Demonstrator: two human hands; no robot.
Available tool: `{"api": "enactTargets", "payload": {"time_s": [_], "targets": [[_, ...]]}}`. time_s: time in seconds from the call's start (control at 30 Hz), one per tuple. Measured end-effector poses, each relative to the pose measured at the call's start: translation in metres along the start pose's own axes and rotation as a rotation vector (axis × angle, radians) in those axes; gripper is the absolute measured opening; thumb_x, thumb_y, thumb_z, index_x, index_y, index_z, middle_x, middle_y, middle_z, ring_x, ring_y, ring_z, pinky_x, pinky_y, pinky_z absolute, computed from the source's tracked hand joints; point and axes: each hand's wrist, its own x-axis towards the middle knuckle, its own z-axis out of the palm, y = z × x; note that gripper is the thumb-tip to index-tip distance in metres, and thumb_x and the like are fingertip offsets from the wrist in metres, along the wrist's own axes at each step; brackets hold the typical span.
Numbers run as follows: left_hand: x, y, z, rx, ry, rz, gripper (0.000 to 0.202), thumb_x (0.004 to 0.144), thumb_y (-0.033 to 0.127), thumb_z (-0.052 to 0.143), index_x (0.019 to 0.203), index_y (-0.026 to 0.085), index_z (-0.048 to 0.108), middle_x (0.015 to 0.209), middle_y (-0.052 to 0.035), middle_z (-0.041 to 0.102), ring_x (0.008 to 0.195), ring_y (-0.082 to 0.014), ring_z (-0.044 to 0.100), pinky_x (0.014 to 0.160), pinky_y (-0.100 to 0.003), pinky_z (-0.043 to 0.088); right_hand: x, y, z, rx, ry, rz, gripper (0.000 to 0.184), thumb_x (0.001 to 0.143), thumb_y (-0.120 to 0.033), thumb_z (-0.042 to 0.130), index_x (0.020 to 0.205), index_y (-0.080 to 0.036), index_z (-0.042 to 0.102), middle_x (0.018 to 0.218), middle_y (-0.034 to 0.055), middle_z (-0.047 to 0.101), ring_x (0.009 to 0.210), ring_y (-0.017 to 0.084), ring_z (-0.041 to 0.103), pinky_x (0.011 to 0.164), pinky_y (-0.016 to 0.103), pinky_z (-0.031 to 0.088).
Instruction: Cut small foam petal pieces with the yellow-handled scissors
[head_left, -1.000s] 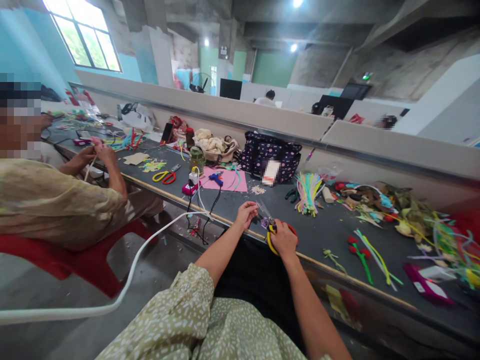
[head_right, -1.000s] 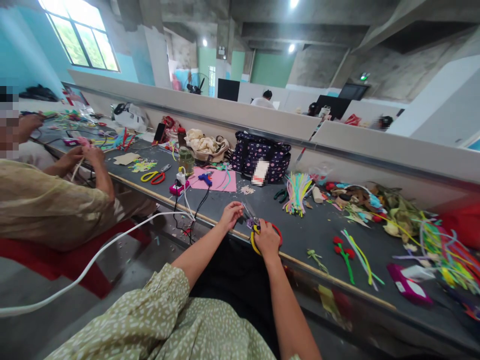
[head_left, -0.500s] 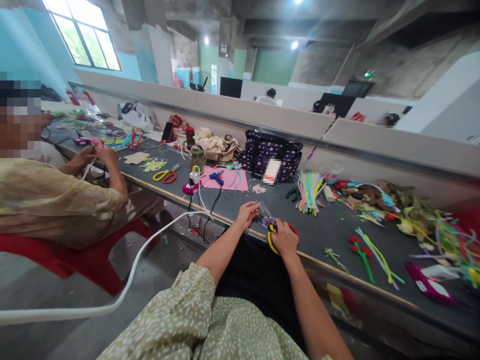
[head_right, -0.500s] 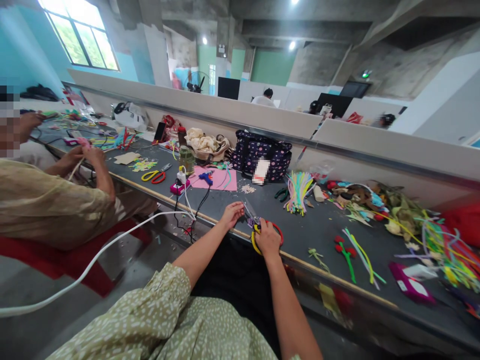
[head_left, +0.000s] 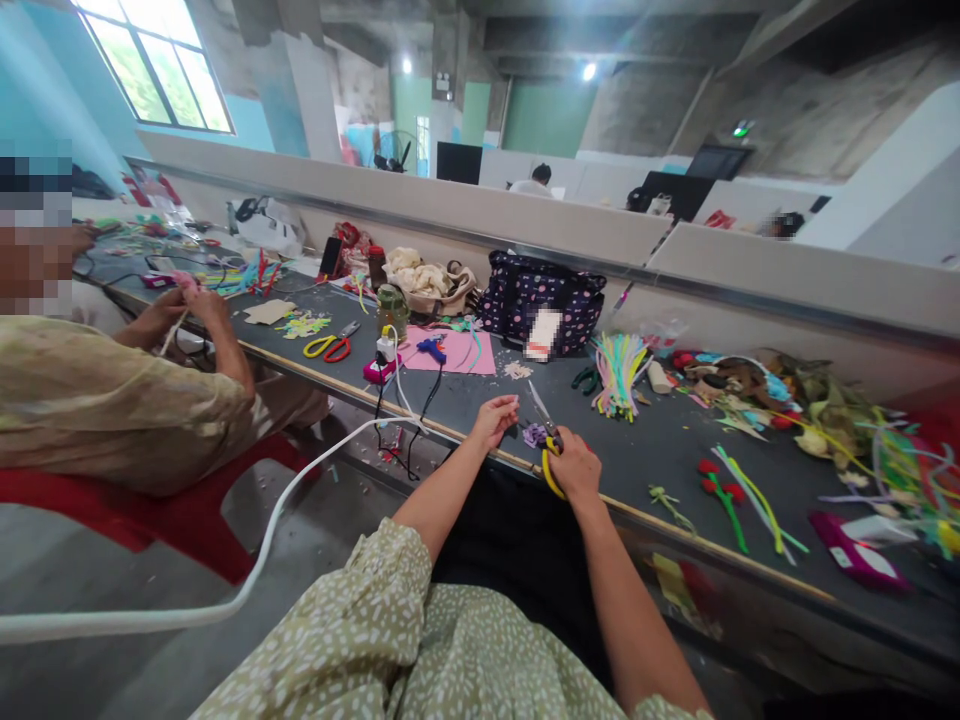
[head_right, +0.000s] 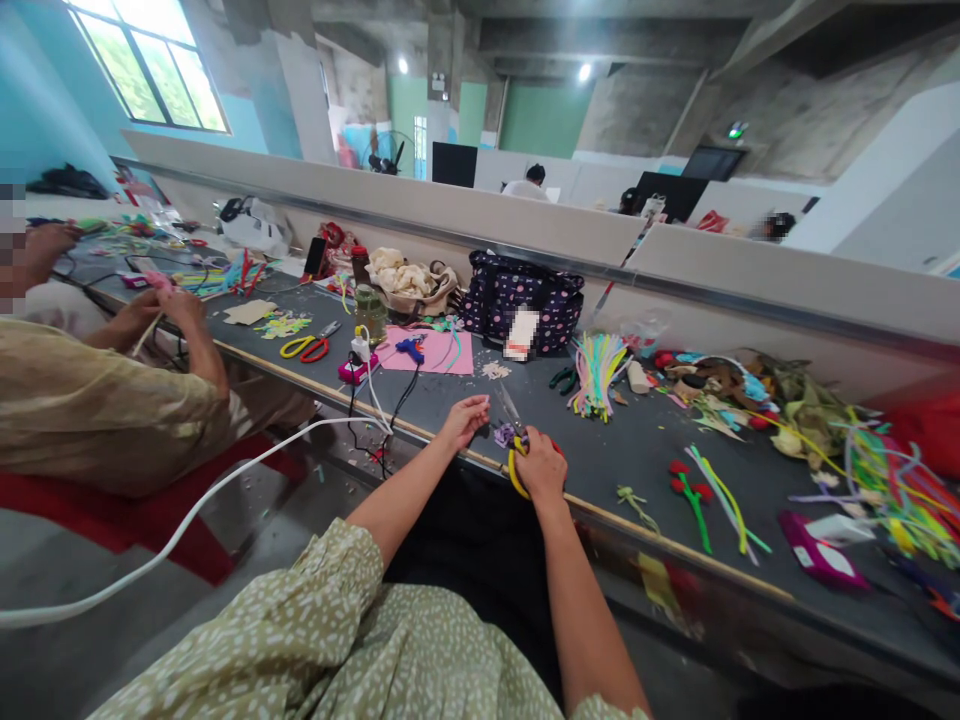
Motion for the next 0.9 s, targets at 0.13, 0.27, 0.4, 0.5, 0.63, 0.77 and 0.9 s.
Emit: {"api": "enactTargets", "payload": {"time_s": [0.13,0.27,0.4,0.5,0.63,0.77,0.9], "targets": [[0.001,0.001,0.0,-0.026,0.023,-0.004,0.027,0.057,0.013,0.075,0.081,0.01,0.064,0.069,-0.0025,0.063,0.053,-0.0062,0.053,0.059,-0.023,0.046,-0.002,-0.001,0.0,-0.025,-0.004,-0.031,0.037,0.083,-0.033,0.048,0.119,-0.025,0.053,0.097,0.0036,0.06,0.075,0.014,0.055,0.06,0.025,0.032],[0.002,0.001,-0.001,-0.022,0.024,-0.019,0.022,0.057,0.012,0.073,0.076,0.011,0.062,0.06,-0.0001,0.058,0.053,-0.007,0.053,0.058,-0.022,0.044,-0.007,-0.006,0.002,-0.065,-0.012,-0.089,0.046,0.079,-0.029,0.052,0.125,-0.024,0.05,0.102,0.0053,0.06,0.078,0.015,0.056,0.061,0.025,0.034],[0.003,0.002,-0.001,0.014,-0.013,-0.024,0.019,0.056,0.01,0.07,0.073,0.01,0.061,0.053,0.0028,0.052,0.047,-0.0046,0.046,0.053,-0.019,0.039,-0.007,-0.01,0.003,-0.095,-0.023,-0.096,0.047,0.08,-0.03,0.051,0.127,-0.024,0.049,0.104,0.0067,0.059,0.078,0.015,0.056,0.062,0.024,0.036],[0.002,0.002,-0.001,0.015,-0.032,-0.019,0.019,0.056,0.01,0.07,0.072,0.011,0.06,0.054,0.0025,0.053,0.048,-0.005,0.048,0.053,-0.02,0.04,-0.005,-0.011,0.003,-0.115,-0.028,-0.105,0.046,0.082,-0.031,0.051,0.127,-0.024,0.049,0.103,0.0071,0.059,0.077,0.015,0.056,0.062,0.024,0.036],[0.001,0.003,-0.001,0.011,-0.051,-0.027,0.021,0.057,0.012,0.071,0.074,0.011,0.06,0.055,0.0022,0.054,0.048,-0.0052,0.049,0.056,-0.021,0.042,-0.003,-0.011,0.004,-0.105,-0.015,-0.107,0.043,0.083,-0.031,0.049,0.125,-0.024,0.05,0.101,0.0063,0.059,0.075,0.015,0.055,0.06,0.024,0.034],[0.001,0.002,-0.001,0.022,-0.046,-0.032,0.025,0.057,0.015,0.073,0.077,0.011,0.06,0.054,0.0024,0.054,0.048,-0.0055,0.05,0.057,-0.021,0.044,-0.003,-0.01,0.005,-0.091,-0.01,-0.1,0.041,0.082,-0.031,0.049,0.124,-0.025,0.05,0.1,0.0055,0.06,0.075,0.015,0.056,0.059,0.025,0.033],[0.001,0.001,-0.001,0.027,-0.041,-0.025,0.026,0.056,0.015,0.074,0.077,0.011,0.059,0.053,0.0025,0.054,0.048,-0.0056,0.05,0.056,-0.022,0.044,-0.002,-0.01,0.005,-0.092,-0.011,-0.109,0.042,0.083,-0.031,0.049,0.124,-0.025,0.05,0.098,0.0052,0.06,0.075,0.015,0.056,0.059,0.025,0.032]]}}
